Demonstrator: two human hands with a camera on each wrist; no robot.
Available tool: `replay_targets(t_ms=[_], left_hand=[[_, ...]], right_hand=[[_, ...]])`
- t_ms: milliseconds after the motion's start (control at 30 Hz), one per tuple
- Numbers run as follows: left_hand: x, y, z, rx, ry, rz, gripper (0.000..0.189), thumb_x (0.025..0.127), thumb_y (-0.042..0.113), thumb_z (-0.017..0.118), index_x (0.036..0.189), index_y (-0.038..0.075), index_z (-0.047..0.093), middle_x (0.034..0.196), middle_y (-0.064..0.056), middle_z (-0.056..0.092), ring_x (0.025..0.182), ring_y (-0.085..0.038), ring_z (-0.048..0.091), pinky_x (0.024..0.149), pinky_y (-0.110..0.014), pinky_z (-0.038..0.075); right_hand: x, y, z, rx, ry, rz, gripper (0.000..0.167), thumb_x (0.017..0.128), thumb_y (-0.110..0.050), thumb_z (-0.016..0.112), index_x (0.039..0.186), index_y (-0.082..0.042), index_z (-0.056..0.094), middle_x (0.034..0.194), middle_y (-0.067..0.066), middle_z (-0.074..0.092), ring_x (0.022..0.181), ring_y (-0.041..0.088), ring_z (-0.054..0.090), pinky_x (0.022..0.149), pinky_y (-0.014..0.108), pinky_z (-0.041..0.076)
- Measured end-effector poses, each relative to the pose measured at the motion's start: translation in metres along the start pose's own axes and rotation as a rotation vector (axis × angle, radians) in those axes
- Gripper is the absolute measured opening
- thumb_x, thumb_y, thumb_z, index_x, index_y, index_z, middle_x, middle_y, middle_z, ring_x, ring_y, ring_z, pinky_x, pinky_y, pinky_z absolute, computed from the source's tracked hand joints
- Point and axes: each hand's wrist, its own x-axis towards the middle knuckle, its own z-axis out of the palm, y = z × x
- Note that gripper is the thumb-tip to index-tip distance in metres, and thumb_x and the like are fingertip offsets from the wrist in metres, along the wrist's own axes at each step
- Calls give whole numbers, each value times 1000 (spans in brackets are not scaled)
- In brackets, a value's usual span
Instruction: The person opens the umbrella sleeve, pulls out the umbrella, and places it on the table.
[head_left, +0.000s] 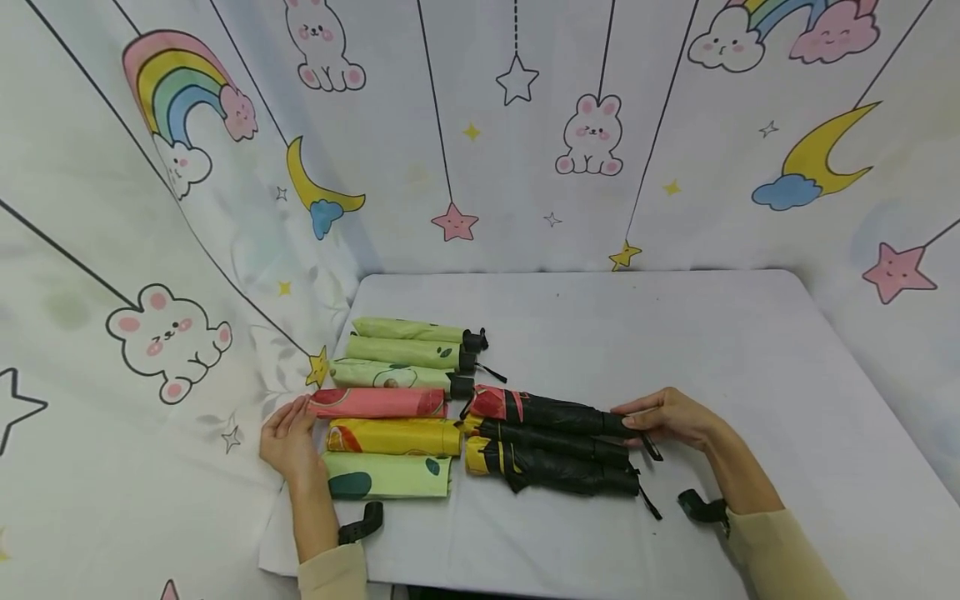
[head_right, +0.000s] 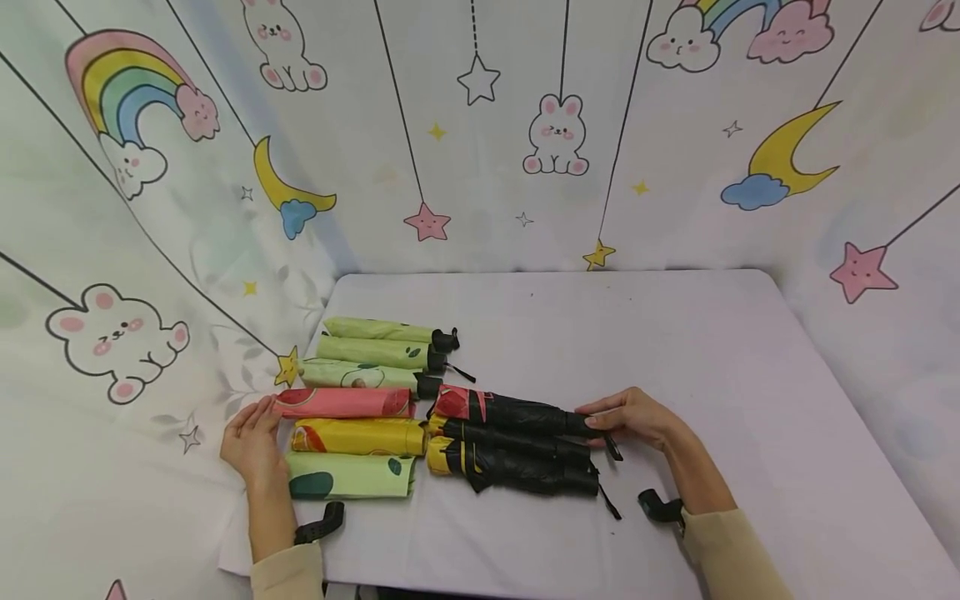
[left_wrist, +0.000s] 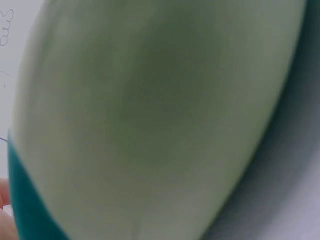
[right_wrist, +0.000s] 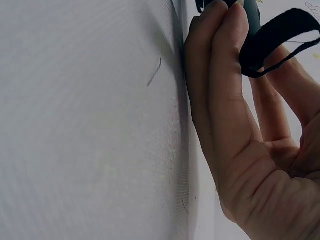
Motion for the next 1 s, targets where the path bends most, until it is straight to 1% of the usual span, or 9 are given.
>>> replay_targets(t_ms=[100,200,367,467,633,800,867,933,1000], left_hand=[[0,1,3,30,-7,23,31,87,-23,67,115,-10,61,106,-20,74,100,-27,75,80,-25,63],[0,2,5,62,-24,47,29,88,-21,68,115,-10,61,105,-19,74,99,-26,75,79,-23,62],[-1,4,8,76,-29,42,29,88,-19,69,114,-10,61,106,-19,74,100,-26,75,82,-23,62],[-1,5,8,70,-28,32,30,87,-20,70,115,-11,61,106,-20,74,100,-26,75,82,-24,62],[-3,6,9,70,-41,35,32,87,-20,70,117,-13,60,107,-21,73,100,-26,75,84,-25,62],[-3,7,10,81,-40,50,29,88,-21,68,114,-12,61,103,-18,73,98,-25,74,83,-24,62],[-1,7,11,92,-42,65,29,87,-21,68,115,-14,61,103,-18,72,99,-25,73,82,-23,61],[0,8,13,147,-55,79,32,87,-21,69,117,-14,61,107,-19,70,103,-27,71,85,-22,60],[1,10,16,252,-80,100,34,87,-18,70,119,-13,61,113,-20,68,110,-30,68,91,-22,59]], right_hand=[[-1,0,-2,-3,-37,-5,36,100,-1,66,131,16,62,148,30,52,105,44,73,93,51,59],[-2,1,-3,0,-74,-9,34,100,1,65,131,16,62,146,27,56,105,43,73,93,51,60],[-2,1,-4,4,-127,-14,34,100,2,64,130,16,63,139,21,63,107,40,73,92,52,60],[-2,2,-4,-1,-149,-10,34,99,2,65,130,17,63,134,21,66,106,40,73,90,53,60],[-4,1,-4,-6,-171,9,34,98,4,65,129,17,63,129,25,68,97,42,75,87,52,62],[-5,-4,-2,-53,-168,13,33,97,2,68,126,16,65,135,33,61,94,44,75,86,51,62],[-3,-7,-1,-97,-148,13,33,96,-1,71,126,14,68,136,33,61,94,46,74,83,47,64],[-2,-11,0,-133,-119,14,34,96,-3,72,127,11,69,129,32,65,93,46,75,81,42,64],[-1,-14,2,-164,-86,10,35,96,-5,73,128,9,69,122,27,70,92,45,75,80,38,63]])
